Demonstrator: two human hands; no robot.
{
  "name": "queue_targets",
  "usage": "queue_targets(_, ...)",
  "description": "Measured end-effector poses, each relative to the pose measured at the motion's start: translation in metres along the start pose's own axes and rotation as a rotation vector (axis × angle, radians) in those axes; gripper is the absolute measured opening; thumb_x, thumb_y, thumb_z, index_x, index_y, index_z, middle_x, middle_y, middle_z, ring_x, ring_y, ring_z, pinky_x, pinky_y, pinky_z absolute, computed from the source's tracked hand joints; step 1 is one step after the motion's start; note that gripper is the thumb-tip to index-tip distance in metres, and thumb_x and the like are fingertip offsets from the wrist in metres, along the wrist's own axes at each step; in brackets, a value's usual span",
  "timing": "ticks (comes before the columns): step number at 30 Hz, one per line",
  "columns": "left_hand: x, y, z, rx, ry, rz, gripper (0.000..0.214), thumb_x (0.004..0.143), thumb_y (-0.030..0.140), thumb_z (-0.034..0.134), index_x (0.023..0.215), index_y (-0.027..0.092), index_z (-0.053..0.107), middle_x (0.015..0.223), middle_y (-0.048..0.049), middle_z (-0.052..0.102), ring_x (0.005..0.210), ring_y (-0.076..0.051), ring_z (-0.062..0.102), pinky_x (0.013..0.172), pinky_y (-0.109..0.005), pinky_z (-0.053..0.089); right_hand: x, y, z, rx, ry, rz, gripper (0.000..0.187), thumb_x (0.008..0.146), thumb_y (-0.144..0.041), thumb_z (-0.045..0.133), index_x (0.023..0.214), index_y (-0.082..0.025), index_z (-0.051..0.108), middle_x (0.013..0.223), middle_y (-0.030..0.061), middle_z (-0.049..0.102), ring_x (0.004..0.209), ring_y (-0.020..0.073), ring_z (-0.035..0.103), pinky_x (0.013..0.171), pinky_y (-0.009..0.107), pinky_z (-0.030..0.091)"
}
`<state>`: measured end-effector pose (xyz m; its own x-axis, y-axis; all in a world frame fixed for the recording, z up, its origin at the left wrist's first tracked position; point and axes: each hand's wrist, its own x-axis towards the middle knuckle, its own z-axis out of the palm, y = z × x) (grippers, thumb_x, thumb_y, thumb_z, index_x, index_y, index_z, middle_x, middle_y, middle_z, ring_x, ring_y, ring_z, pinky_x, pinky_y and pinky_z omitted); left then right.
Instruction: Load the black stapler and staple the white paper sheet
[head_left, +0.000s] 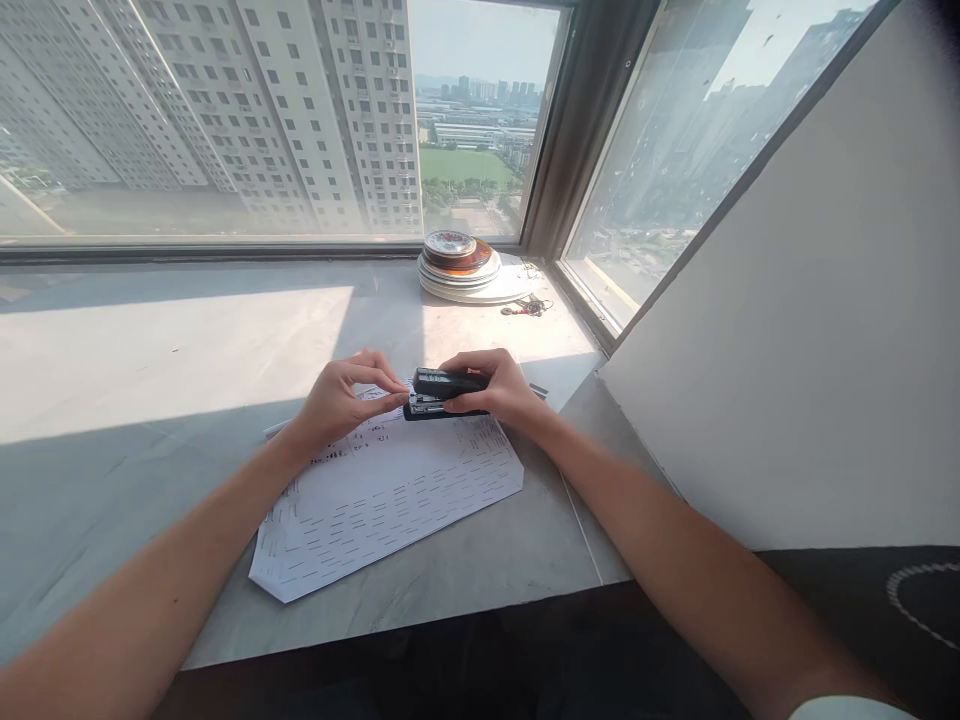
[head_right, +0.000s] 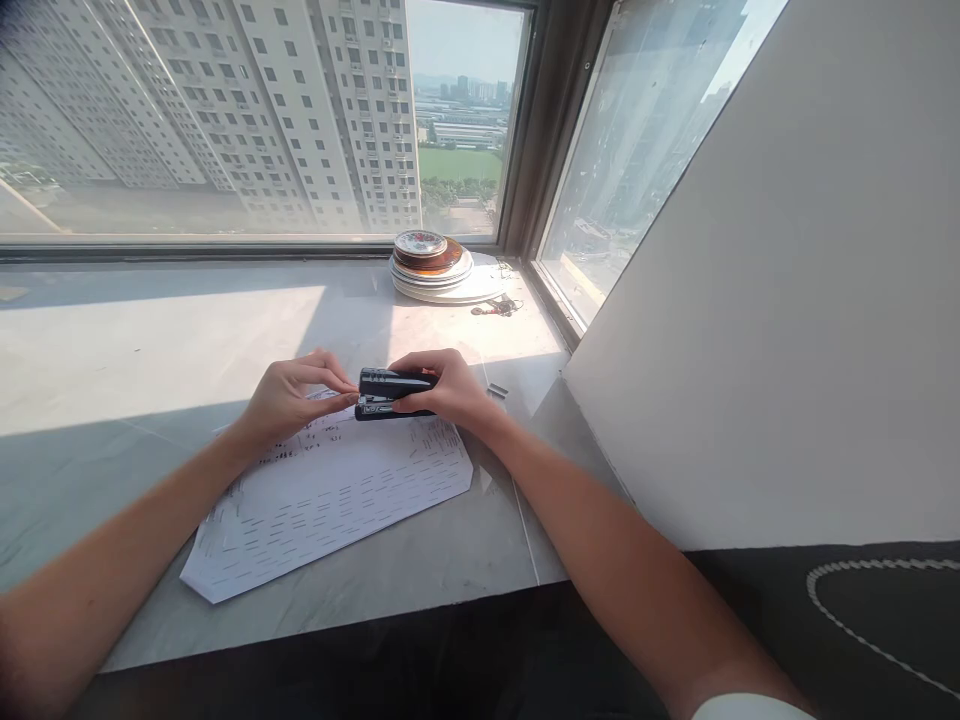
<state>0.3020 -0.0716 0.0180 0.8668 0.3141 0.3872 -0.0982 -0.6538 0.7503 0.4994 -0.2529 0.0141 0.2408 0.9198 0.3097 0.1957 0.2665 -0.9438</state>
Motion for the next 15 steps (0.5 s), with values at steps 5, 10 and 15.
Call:
queue_targets(5,-0.0006,0.0005,0.0015,-0.009,0.011,0.004,0.008,0.081,0.038,0.085,0.084,0.03,0.084,0.083,-0.0044,0.071,0.082,-0.02,0.06,0.083,-0.042,0.05,-0.0004,-0.0016,0.001,-0.016,0.001,0.014,0.029,0.066,-0.023,0.084,0.095,-0.02,0.079,0.087,0.0004,0.072,0.083,0.0184,0.065,0.076,0.032,0.051)
queue_targets(10,-0.0009,0.0005,0.0029,-0.03,0.004,-0.007,0.011,0.081,0.04,0.085,0.086,0.031,0.084,0.082,-0.0048,0.07,0.083,-0.02,0.061,0.079,-0.041,0.052,-0.0006,-0.0037,0.0022,-0.026,-0.004,0.022,0.03,0.066,-0.024,0.084,0.095,-0.02,0.079,0.087,0.0006,0.072,0.083,0.0186,0.065,0.076,0.032,0.052)
queue_targets(15,-0.0011,0.0007,0.0028,-0.034,-0.004,-0.011,0.009,0.081,0.038,0.085,0.086,0.031,0.084,0.083,-0.0044,0.07,0.083,-0.02,0.062,0.078,-0.04,0.052,-0.0011,-0.0049,0.0028,-0.024,-0.006,0.011,0.029,0.067,-0.023,0.084,0.095,-0.019,0.08,0.087,0.0007,0.073,0.083,0.0186,0.065,0.076,0.032,0.052)
